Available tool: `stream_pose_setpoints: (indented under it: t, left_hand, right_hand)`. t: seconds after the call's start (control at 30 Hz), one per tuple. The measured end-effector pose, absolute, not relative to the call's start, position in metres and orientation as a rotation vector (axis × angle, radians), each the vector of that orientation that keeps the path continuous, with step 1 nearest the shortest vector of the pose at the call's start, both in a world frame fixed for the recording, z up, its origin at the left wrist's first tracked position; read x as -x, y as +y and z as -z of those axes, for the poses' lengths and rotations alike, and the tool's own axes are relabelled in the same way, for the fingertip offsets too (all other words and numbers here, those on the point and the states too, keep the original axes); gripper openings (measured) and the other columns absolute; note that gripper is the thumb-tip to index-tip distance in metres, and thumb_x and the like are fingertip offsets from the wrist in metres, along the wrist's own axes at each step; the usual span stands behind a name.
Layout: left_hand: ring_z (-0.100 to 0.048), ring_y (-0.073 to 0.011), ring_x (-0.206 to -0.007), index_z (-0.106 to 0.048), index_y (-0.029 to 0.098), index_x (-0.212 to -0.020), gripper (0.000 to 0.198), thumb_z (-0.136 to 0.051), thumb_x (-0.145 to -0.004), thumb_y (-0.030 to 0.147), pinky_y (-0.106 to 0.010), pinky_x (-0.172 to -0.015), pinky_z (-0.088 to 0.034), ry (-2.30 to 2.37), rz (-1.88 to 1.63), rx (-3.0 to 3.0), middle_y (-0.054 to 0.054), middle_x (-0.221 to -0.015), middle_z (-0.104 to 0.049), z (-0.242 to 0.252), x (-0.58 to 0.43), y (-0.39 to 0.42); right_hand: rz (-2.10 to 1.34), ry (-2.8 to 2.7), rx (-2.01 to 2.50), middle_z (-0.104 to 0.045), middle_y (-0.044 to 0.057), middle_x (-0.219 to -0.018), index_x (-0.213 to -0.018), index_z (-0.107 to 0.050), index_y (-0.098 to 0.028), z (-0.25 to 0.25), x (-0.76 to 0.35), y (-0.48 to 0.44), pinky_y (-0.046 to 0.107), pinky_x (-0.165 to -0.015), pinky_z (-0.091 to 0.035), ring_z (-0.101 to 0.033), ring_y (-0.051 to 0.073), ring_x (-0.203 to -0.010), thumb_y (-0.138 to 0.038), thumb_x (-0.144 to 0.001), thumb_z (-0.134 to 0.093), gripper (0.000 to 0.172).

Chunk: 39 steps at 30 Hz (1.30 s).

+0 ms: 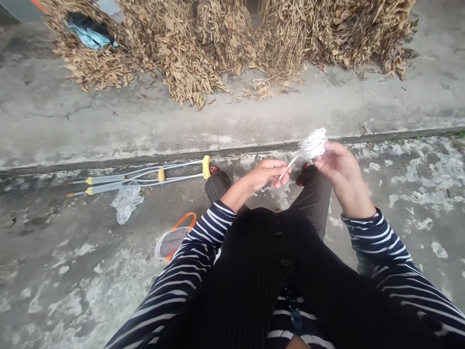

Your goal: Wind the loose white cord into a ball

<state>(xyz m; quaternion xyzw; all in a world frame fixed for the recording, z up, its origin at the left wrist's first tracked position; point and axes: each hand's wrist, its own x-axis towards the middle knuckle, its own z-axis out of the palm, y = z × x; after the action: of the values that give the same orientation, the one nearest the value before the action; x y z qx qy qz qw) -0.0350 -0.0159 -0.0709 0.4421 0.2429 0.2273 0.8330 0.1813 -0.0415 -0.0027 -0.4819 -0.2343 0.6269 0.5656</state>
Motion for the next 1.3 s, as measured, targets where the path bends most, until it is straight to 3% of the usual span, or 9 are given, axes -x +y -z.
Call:
stream_pose_setpoints:
  t: [0.2, 0.27, 0.4, 0.53, 0.73, 0.8, 0.9, 1.03, 1.3]
  left_hand:
    - [-0.057, -0.0102, -0.048, -0.065, 0.012, -0.081, 0.029, -0.072, -0.086, 0.040, -0.022, -0.046, -0.039, 0.508, -0.437, -0.853, -0.004, -0.060, -0.065, 0.076, 0.034, -0.012]
    - [-0.051, -0.0071, -0.043, -0.069, 0.013, -0.092, 0.026, -0.075, -0.085, 0.037, -0.020, -0.044, -0.033, 0.566, -0.450, -0.840, -0.001, -0.057, -0.062, 0.081, 0.031, -0.011]
    - [-0.045, -0.0042, -0.038, -0.068, 0.017, -0.115, 0.045, -0.085, -0.079, 0.039, -0.019, -0.042, -0.026, 0.591, -0.480, -0.854, 0.003, -0.059, -0.063, 0.085, 0.031, -0.011]
    - [-0.054, -0.0074, -0.042, -0.071, 0.013, -0.108, 0.041, -0.080, -0.084, 0.045, -0.021, -0.044, -0.035, 0.595, -0.471, -0.990, -0.001, -0.064, -0.068, 0.078, 0.028, -0.016]
    - [-0.068, -0.0104, -0.065, -0.073, 0.013, -0.092, 0.017, -0.069, -0.094, 0.030, -0.022, -0.063, -0.052, 0.750, -0.631, -1.317, -0.005, -0.080, -0.074, 0.065, 0.013, -0.023]
    - [-0.066, -0.0095, -0.061, -0.071, 0.014, -0.090, 0.017, -0.071, -0.093, 0.031, -0.022, -0.064, -0.052, 0.781, -0.683, -1.364, -0.003, -0.075, -0.073, 0.064, 0.011, -0.026]
    - [-0.052, -0.0069, -0.042, -0.070, 0.017, -0.098, 0.022, -0.073, -0.092, 0.037, -0.021, -0.050, -0.042, 0.864, -0.730, -1.357, 0.003, -0.060, -0.066, 0.066, 0.013, -0.029]
    - [-0.047, -0.0067, -0.034, -0.067, 0.017, -0.116, 0.028, -0.059, -0.102, 0.039, -0.021, -0.044, -0.037, 0.951, -0.819, -1.237, 0.007, -0.053, -0.061, 0.067, 0.018, -0.027]
    - [-0.068, -0.0094, -0.064, -0.062, 0.014, -0.087, 0.023, -0.059, -0.101, 0.032, -0.019, -0.054, -0.051, 0.900, -0.804, -1.083, -0.004, -0.081, -0.072, 0.069, 0.018, -0.011]
  right_hand:
    - [-1.464, -0.523, 1.139, -0.067, -0.001, -0.096, -0.084, -0.065, -0.019, 0.003, -0.169, -0.043, 0.014, -0.056, -0.052, -0.059, 0.006, -0.074, -0.021, -0.054, -0.086, 0.037]
    - [-1.491, -0.553, 1.131, -0.067, -0.001, -0.097, -0.086, -0.066, -0.018, -0.001, -0.167, -0.043, 0.013, -0.056, -0.052, -0.059, 0.005, -0.074, -0.022, -0.055, -0.085, 0.037]
    - [-1.473, -0.598, 1.139, -0.067, 0.000, -0.100, -0.087, -0.065, -0.018, -0.003, -0.168, -0.043, 0.014, -0.060, -0.054, -0.061, 0.005, -0.078, -0.025, -0.060, -0.085, 0.034]
    - [-1.439, -0.547, 1.205, -0.067, -0.001, -0.096, -0.091, -0.065, -0.018, 0.000, -0.166, -0.039, 0.016, -0.063, -0.057, -0.062, 0.006, -0.078, -0.020, -0.058, -0.087, 0.039]
    - [-1.426, -0.596, 1.211, -0.068, -0.002, -0.092, -0.097, -0.066, -0.019, 0.005, -0.156, -0.033, 0.020, -0.062, -0.058, -0.063, 0.007, -0.074, -0.017, -0.056, -0.088, 0.046]
    - [-1.453, -0.637, 1.200, -0.068, -0.002, -0.093, -0.097, -0.066, -0.019, 0.006, -0.153, -0.032, 0.021, -0.063, -0.059, -0.064, 0.007, -0.075, -0.019, -0.057, -0.088, 0.046]
    - [-1.492, -0.628, 1.190, -0.067, 0.000, -0.092, -0.097, -0.065, -0.017, 0.006, -0.152, -0.031, 0.020, -0.062, -0.059, -0.064, 0.008, -0.075, -0.020, -0.057, -0.088, 0.046]
    - [-1.493, -0.594, 1.199, -0.067, 0.001, -0.095, -0.097, -0.065, -0.017, 0.003, -0.152, -0.027, 0.018, -0.064, -0.060, -0.064, 0.008, -0.079, -0.019, -0.059, -0.088, 0.044]
    - [-1.584, -0.514, 1.068, -0.066, -0.001, -0.101, -0.088, -0.064, -0.018, -0.014, -0.141, -0.033, 0.012, -0.069, -0.057, -0.061, 0.005, -0.087, -0.012, -0.061, -0.086, 0.035]
